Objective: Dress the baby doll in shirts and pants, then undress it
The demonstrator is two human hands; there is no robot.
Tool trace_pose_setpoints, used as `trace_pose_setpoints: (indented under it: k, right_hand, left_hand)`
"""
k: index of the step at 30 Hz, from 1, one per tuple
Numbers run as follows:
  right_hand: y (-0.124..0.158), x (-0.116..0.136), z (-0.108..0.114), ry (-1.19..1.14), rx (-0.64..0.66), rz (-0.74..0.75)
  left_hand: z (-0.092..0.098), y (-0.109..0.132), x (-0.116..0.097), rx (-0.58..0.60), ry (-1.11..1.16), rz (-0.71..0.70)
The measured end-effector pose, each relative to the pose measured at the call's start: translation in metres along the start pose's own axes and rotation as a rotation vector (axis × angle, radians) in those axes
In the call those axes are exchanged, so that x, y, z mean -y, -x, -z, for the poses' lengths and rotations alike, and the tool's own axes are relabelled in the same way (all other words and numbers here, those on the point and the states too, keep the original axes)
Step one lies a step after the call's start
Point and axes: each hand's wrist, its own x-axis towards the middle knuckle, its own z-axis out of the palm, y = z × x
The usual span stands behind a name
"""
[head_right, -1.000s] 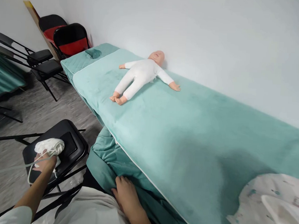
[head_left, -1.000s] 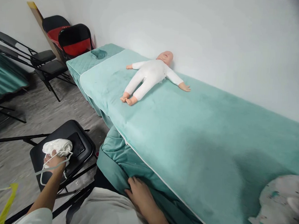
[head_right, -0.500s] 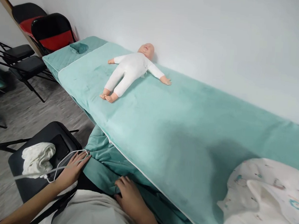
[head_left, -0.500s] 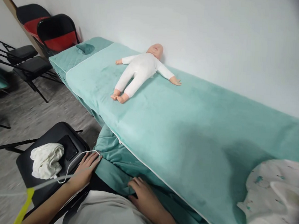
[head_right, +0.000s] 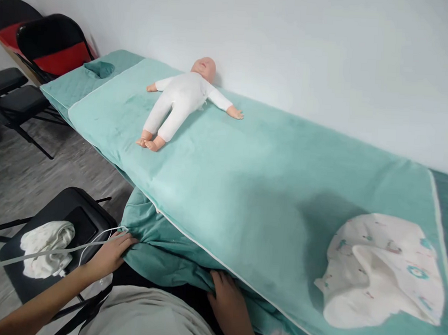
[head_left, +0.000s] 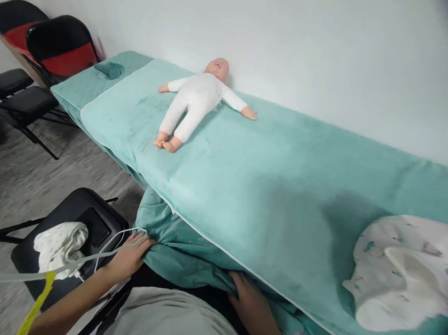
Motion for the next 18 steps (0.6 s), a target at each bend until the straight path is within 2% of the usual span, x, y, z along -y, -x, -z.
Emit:
trace_pose_setpoints:
  k: [6, 9, 12, 16, 17, 18]
  right_hand:
    - [0.015, 0.003, 0.026, -0.289, 0.058, 0.072]
    - [0.031, -0.001, 0.041, -0.357, 0.133, 0.048]
    - [0.048, -0.011, 0.058, -0.418, 0.282, -0.008]
    - [0.064, -0.027, 0.073, -0.574, 0.478, 0.024]
    - [0.066, -0.03, 0.072, -0.615, 0.491, 0.052]
    - [0.068, -0.034, 0.07, -0.644, 0.496, 0.08]
  left_hand:
    - [0.025, -0.005, -0.01, 0.113, 0.23, 0.131]
    - [0.05, -0.004, -0.02, 0.223, 0.267, 0.135]
    - [0.081, -0.005, -0.035, 0.316, 0.299, 0.157]
    - [0.115, -0.002, -0.05, 0.545, 0.384, 0.064]
    - [0.119, -0.001, -0.05, 0.554, 0.41, 0.032]
    - [0.123, 0.001, -0.048, 0.512, 0.431, 0.015]
